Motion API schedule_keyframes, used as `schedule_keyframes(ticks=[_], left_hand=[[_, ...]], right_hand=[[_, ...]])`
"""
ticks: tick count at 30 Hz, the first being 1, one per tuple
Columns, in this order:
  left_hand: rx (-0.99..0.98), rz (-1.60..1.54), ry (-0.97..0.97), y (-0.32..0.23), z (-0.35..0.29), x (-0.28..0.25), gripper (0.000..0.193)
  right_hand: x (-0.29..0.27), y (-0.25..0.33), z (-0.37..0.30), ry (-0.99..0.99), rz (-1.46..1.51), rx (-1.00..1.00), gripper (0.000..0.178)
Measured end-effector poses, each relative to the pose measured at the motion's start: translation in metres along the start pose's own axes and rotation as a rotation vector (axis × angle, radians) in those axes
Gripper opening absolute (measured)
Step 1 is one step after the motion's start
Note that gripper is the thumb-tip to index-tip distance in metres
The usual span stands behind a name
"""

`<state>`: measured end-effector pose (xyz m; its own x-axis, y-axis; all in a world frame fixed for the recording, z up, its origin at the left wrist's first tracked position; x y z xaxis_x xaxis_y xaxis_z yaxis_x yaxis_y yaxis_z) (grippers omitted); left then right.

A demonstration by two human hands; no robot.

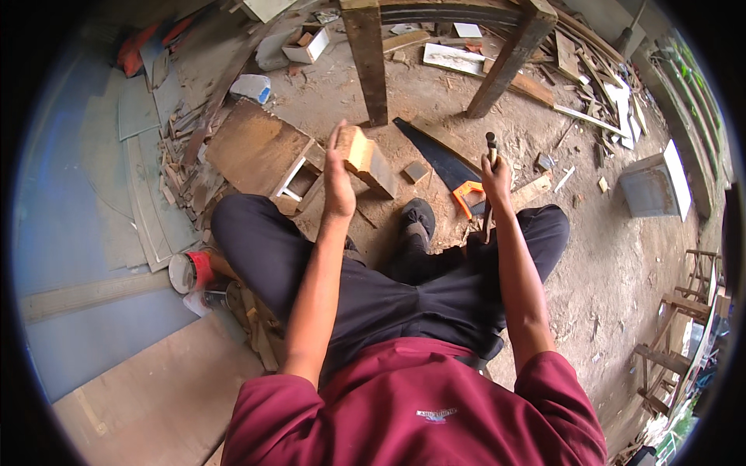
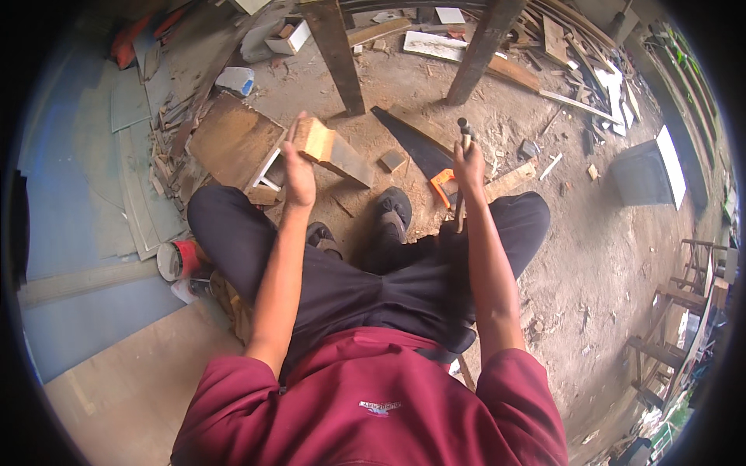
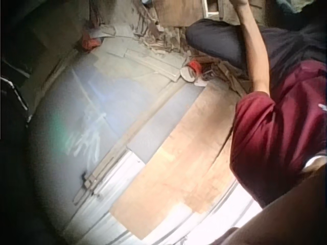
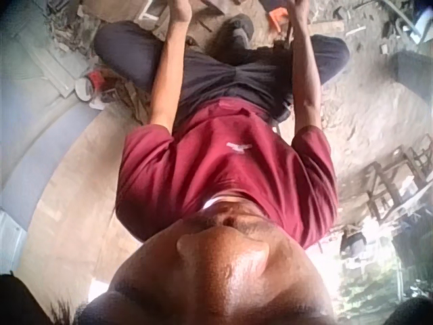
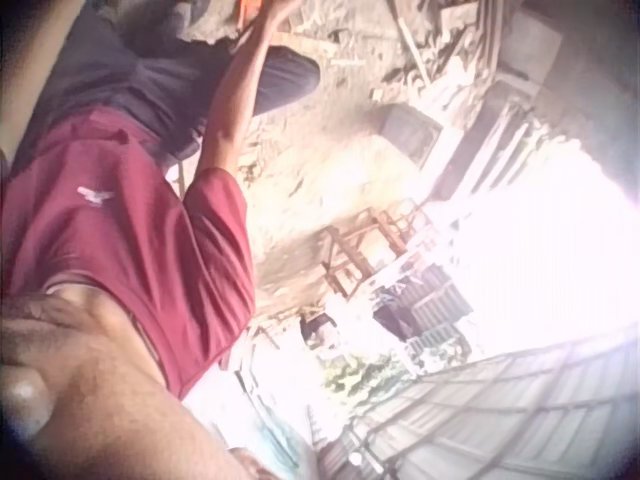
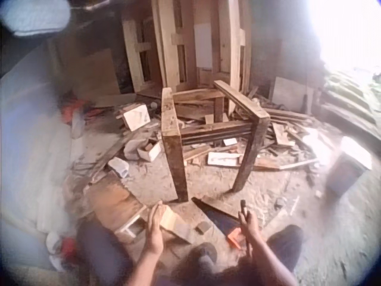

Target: The person sits on the floor and uses a hand saw to cut a small wooden block, then uses a hammer to split the block further. The person handles the wood pieces and tools directly with their hands.

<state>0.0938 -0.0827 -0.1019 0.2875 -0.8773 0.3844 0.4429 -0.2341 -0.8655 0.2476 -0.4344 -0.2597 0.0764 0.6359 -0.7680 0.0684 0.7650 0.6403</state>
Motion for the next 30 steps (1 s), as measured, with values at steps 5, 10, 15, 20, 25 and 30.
schedule_keyframes(ticks=[5,10,15,20,25,30], left_hand=[[-0.060,0.165,-0.139,0.002,0.005,-0.025,0.050],[-0.081,0.034,-0.219,0.006,0.007,-0.020,0.038],[-0.148,-0.190,-0.361,0.003,0.006,-0.030,0.023],[-0.163,-0.126,-0.422,0.010,0.007,-0.027,0.025],[-0.154,-0.022,-0.435,0.003,0.007,-0.015,0.022],[-0.138,0.038,-0.437,0.002,0.006,-0.019,0.023]], right_hand=[[0.022,-0.128,0.000,-0.003,-0.156,0.497,0.035],[0.033,-0.158,-0.016,-0.011,-0.513,0.562,0.040],[0.090,-0.053,-0.052,0.613,-0.817,-0.011,0.046],[0.114,-0.075,-0.068,0.401,-1.022,-0.068,0.052],[0.112,-0.112,-0.056,0.382,-1.045,-0.043,0.045],[0.115,-0.091,-0.072,0.548,-1.015,0.074,0.050]])
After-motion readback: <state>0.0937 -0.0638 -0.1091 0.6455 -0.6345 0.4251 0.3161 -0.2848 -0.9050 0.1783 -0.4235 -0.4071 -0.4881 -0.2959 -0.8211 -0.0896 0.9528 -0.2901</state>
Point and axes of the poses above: each hand's wrist, its own z-axis towards the middle knuckle, its own x-axis out of the palm, y = z × x, the point moved 9 cm from there along z, towards the middle knuckle, and after that the axes turned 11 degrees about -z, right-handed, at the moved point
